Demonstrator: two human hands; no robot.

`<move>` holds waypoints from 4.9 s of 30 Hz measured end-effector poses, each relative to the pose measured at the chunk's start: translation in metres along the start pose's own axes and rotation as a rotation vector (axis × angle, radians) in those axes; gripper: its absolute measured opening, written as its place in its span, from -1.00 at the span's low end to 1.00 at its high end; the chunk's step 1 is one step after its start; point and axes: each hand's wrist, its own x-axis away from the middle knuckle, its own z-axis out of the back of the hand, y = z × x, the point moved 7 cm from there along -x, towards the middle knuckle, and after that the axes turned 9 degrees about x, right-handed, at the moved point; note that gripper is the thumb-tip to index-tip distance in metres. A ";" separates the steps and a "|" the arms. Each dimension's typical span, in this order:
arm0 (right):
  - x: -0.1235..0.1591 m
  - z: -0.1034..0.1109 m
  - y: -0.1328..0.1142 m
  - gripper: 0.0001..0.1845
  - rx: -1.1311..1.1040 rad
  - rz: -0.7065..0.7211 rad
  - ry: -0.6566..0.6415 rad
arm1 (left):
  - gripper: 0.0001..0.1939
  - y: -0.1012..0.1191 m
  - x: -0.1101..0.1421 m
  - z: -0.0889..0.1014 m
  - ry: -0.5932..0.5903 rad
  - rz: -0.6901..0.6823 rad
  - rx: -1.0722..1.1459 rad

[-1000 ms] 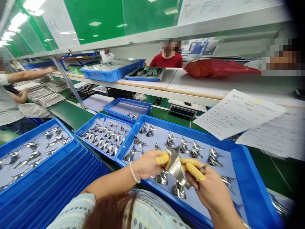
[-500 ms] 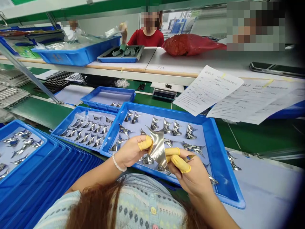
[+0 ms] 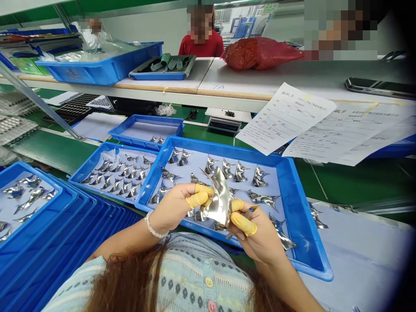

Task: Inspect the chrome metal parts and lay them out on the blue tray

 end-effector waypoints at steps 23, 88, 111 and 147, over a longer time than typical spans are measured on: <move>0.015 -0.011 -0.038 -0.81 0.682 0.451 -0.060 | -0.67 0.036 0.017 -0.014 -0.205 -0.341 -0.557; -0.002 0.045 -0.042 -0.81 0.984 0.542 0.219 | -0.63 -0.073 -0.016 0.000 -0.189 0.302 0.021; -0.053 0.090 0.077 -0.86 1.716 -0.231 -0.145 | -0.71 -0.100 -0.021 0.047 0.029 0.181 -0.288; 0.008 -0.003 -0.019 -0.59 0.010 0.020 0.040 | -0.56 -0.027 -0.006 -0.004 -0.088 0.184 0.127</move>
